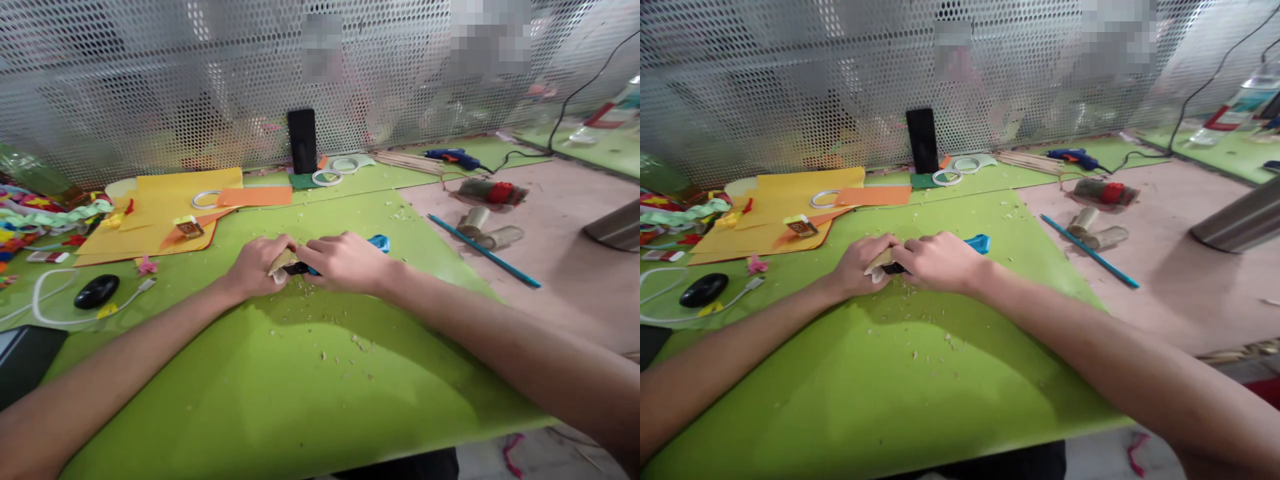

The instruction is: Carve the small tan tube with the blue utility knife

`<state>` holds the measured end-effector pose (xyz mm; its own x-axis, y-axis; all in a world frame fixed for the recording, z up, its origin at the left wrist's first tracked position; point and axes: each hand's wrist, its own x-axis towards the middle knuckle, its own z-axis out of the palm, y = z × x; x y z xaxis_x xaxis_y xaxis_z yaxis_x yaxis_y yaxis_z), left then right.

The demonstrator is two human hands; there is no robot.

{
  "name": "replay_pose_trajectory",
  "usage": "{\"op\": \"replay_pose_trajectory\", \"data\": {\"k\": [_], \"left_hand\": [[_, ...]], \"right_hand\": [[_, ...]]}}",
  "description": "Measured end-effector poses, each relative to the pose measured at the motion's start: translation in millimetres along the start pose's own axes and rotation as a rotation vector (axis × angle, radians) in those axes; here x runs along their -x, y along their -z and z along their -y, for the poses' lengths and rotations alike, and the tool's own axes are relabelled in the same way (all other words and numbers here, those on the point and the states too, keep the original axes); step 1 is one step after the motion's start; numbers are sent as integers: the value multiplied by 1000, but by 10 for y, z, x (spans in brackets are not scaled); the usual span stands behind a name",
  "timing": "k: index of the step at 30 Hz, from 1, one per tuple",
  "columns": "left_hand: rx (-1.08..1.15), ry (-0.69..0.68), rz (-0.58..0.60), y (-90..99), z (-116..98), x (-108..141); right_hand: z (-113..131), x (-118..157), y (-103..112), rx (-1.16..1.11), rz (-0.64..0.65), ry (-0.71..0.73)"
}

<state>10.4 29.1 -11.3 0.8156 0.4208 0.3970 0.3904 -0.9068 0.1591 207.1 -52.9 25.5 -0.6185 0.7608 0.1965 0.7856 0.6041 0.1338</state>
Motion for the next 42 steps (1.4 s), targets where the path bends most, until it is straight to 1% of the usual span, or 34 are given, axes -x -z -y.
{"op": "replay_pose_trajectory", "data": {"k": [4,8,13,16,17,18,20,21,26,29,32,34,36,38,40,42], "left_hand": [[73,52,-38,5,36,-1],[136,73,-46,35,16,1],[425,161,-9,70,-2,1],[598,207,17,57,55,1],[651,211,43,48,82,0],[687,224,33,38,110,-2],[714,241,-46,20,158,-9],[717,256,-61,13,173,-15],[750,382,-179,-4,170,-43],[777,415,-197,-8,161,-51],[757,414,-162,7,167,-62],[798,421,-129,38,160,-79],[936,425,-96,83,131,-101],[1142,431,-28,130,83,-121],[1333,436,89,165,24,-131],[1434,451,180,180,-31,-130]], "right_hand": [[49,15,22,-32,-17,71],[56,27,17,-41,-67,58],[-76,31,-51,-79,-148,-80],[-129,25,-73,-96,-171,-155],[-136,22,-77,-95,-176,-177],[-139,20,-81,-92,-179,-200],[-142,17,-95,-84,-187,-241],[-145,16,-106,-84,-194,-257],[-175,17,-169,-124,-232,-344],[-182,21,-164,-107,-232,-403],[-165,23,-128,-75,-229,-398],[-151,22,-112,-68,-245,-376],[-145,18,-111,-72,-275,-361],[-153,14,-119,-94,-311,-331],[-171,15,-124,-123,-350,-283],[-191,21,-115,-150,-379,-231]]}}
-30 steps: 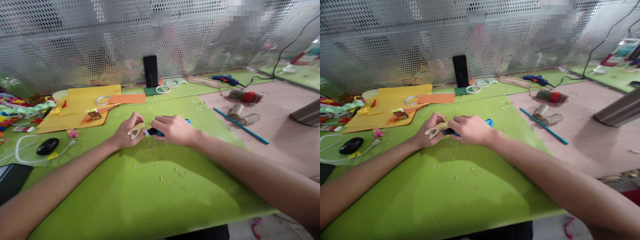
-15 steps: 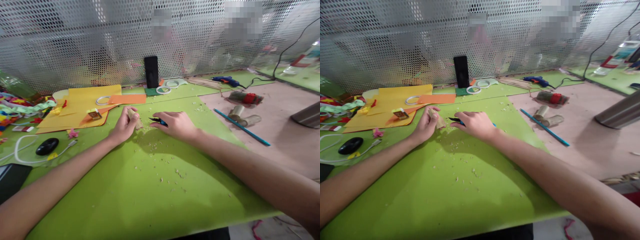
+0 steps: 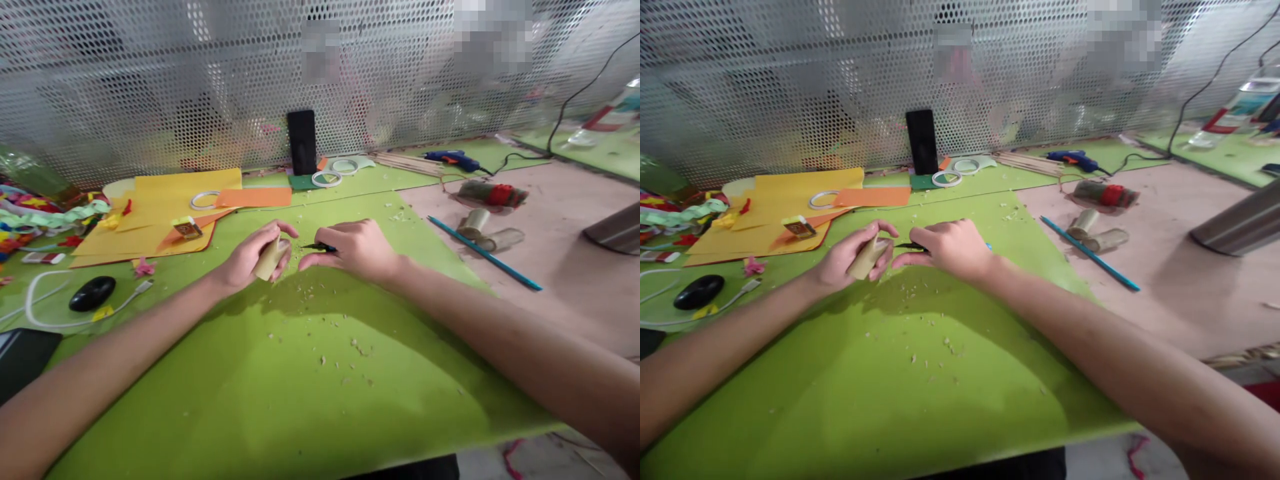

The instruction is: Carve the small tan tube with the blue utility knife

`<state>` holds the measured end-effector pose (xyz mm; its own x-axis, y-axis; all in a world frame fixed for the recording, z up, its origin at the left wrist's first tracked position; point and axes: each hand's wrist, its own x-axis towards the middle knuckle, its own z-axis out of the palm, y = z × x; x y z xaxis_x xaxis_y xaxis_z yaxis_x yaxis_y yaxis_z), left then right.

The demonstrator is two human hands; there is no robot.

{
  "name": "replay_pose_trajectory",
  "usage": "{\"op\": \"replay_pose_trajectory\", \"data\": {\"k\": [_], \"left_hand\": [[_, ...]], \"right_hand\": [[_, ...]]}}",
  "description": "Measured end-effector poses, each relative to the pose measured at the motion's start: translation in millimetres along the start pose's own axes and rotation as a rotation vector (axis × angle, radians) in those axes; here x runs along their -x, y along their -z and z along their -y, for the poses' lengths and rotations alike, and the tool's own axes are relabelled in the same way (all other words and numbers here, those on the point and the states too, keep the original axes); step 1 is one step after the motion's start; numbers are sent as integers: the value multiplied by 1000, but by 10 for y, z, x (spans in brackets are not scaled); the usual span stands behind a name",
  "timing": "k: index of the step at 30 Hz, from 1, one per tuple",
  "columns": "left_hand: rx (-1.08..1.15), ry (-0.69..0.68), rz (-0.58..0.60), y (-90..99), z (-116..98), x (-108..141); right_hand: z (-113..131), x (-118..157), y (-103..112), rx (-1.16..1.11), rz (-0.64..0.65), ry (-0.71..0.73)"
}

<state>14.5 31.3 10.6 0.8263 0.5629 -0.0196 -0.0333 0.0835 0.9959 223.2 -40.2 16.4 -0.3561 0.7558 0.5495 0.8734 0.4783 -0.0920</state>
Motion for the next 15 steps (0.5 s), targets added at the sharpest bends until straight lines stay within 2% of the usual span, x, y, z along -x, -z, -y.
{"op": "replay_pose_trajectory", "data": {"k": [5,9,15], "left_hand": [[80,113,114,-77,33,18],[99,187,177,-113,74,18],[19,185,149,-175,120,27]], "right_hand": [[-3,-3,64,-124,56,94],[16,-9,93,-162,86,107],[30,-14,110,-201,140,125]]}}
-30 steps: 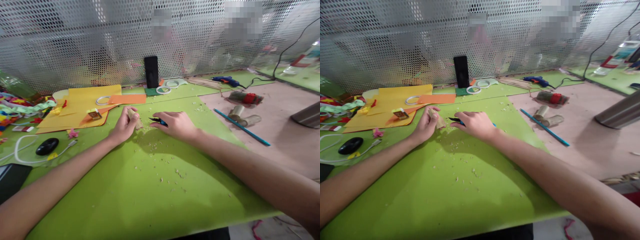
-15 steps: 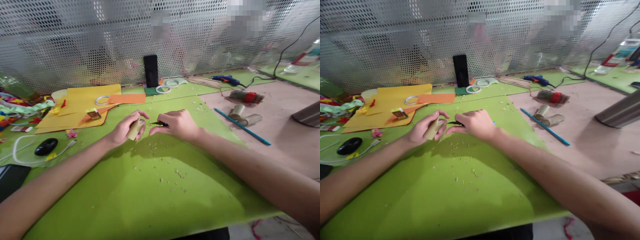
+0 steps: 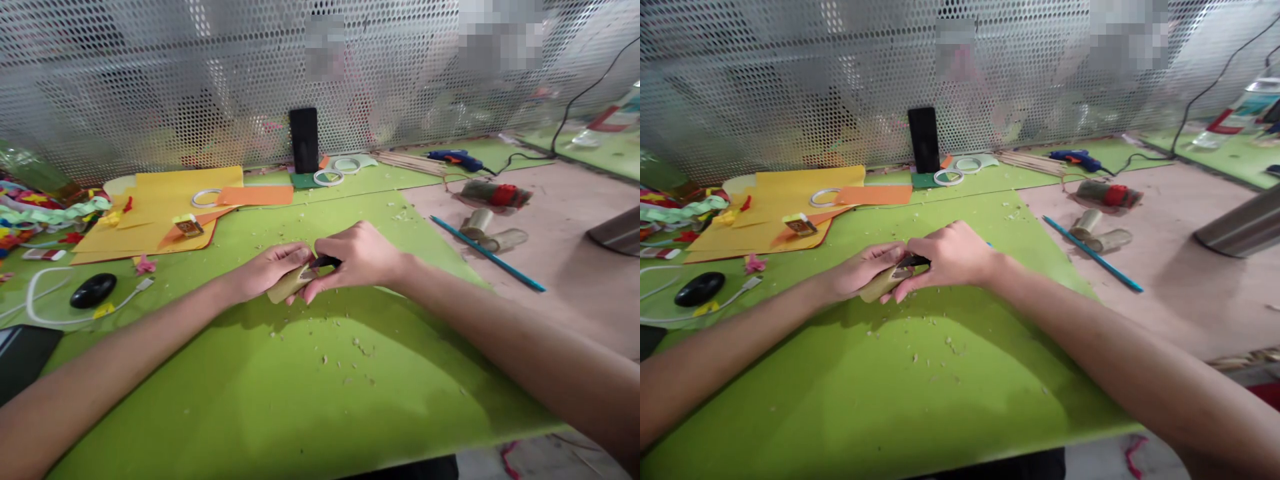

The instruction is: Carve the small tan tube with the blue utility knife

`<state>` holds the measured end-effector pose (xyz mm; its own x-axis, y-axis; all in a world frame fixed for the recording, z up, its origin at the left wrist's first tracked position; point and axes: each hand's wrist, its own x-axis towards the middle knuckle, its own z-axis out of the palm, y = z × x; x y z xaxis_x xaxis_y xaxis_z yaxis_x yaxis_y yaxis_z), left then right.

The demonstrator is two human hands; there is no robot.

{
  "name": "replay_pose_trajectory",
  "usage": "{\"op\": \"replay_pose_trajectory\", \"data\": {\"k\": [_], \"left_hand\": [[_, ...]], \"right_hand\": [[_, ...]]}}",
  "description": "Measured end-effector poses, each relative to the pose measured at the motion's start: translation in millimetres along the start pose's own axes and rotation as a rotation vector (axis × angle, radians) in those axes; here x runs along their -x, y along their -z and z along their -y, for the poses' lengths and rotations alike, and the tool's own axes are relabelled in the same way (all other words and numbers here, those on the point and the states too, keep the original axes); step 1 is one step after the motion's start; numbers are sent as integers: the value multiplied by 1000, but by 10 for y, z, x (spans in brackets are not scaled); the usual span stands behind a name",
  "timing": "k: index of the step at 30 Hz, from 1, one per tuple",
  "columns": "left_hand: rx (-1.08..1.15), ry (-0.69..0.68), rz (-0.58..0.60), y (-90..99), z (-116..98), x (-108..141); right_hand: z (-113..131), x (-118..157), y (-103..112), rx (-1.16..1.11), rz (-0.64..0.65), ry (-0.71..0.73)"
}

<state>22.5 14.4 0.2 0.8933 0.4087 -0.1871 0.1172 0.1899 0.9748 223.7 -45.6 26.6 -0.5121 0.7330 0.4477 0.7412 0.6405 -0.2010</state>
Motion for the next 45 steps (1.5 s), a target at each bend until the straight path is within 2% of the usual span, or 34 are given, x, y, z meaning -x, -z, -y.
{"op": "replay_pose_trajectory", "data": {"k": [4,8,11,15,17,21,24,26,32,35,38,42,45], "left_hand": [[-60,22,-14,-30,-56,32],[-92,120,5,-86,-200,99],[-104,181,-22,-130,-280,126],[-61,196,-50,-157,-237,84],[-5,169,-59,-160,-170,46],[-37,105,-164,-185,-81,8],[-90,94,-224,-229,-94,26],[-93,99,-211,-256,-118,40],[-5,78,-271,-263,-147,24],[4,91,-246,-249,-147,25],[-26,178,-205,-231,-149,45],[-41,295,-101,-191,-149,61],[7,302,-22,-159,-137,60]], "right_hand": [[-4,6,5,37,4,-2],[-4,3,0,28,2,14],[12,-6,-2,18,-3,19],[49,-11,3,36,-27,16],[61,-9,3,60,-45,19],[58,-4,-5,139,-88,4],[63,-7,-7,196,-94,-19],[75,-11,-6,209,-75,-24],[79,-13,-9,274,-86,-56],[75,-14,-18,296,-100,-44],[89,-15,-27,318,-107,1],[114,-16,-31,333,-105,54],[121,-22,-24,342,-106,46]]}}
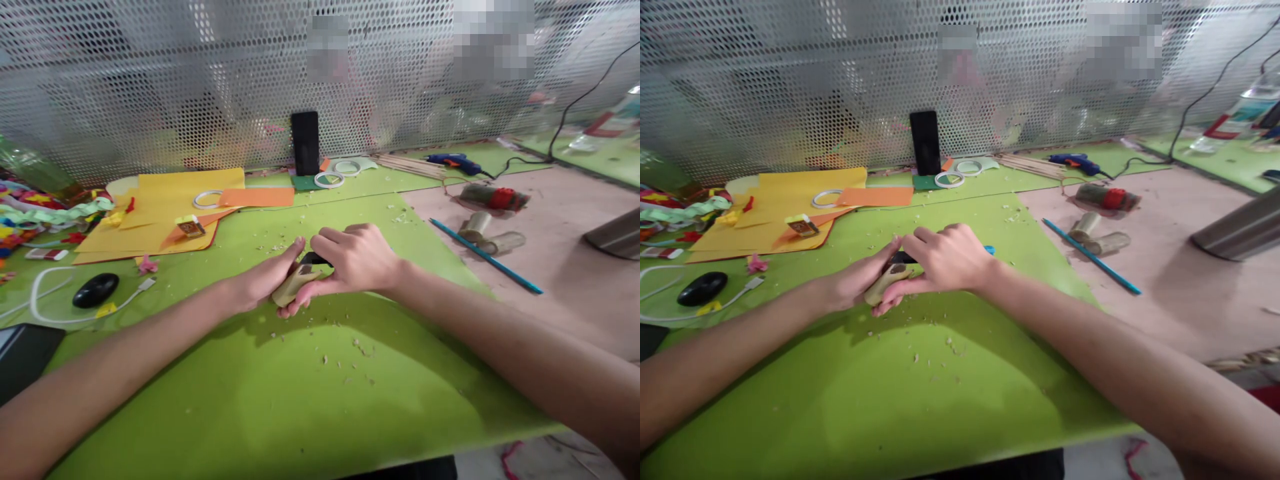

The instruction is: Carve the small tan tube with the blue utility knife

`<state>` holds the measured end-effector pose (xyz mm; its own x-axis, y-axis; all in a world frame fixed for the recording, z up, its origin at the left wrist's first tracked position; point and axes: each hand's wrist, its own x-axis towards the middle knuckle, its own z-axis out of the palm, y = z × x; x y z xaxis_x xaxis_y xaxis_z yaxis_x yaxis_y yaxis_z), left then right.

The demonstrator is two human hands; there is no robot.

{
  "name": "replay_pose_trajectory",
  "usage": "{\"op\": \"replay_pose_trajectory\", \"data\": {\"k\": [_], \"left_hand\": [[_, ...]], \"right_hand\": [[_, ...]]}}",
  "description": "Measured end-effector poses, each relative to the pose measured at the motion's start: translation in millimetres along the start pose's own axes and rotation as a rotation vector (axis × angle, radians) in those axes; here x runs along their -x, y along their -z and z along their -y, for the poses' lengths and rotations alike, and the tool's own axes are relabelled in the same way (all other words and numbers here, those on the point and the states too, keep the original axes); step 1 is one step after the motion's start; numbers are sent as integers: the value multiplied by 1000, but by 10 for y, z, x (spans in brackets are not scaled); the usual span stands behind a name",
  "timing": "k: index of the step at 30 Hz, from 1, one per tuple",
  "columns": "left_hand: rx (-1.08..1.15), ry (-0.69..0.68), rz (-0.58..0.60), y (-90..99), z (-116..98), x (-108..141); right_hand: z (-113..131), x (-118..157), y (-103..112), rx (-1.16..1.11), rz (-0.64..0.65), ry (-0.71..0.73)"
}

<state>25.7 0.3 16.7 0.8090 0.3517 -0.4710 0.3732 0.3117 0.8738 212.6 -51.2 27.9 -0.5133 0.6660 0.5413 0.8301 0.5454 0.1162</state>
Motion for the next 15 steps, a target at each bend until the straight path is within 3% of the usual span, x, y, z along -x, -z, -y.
{"op": "replay_pose_trajectory", "data": {"k": [4,10,15], "left_hand": [[74,3,68,19,42,-14],[95,-31,-88,-18,135,-47],[116,-43,-151,-36,156,-77]], "right_hand": [[-11,2,-9,1,3,-3],[-8,32,-74,-17,-11,30],[13,29,-113,-21,22,48]]}}
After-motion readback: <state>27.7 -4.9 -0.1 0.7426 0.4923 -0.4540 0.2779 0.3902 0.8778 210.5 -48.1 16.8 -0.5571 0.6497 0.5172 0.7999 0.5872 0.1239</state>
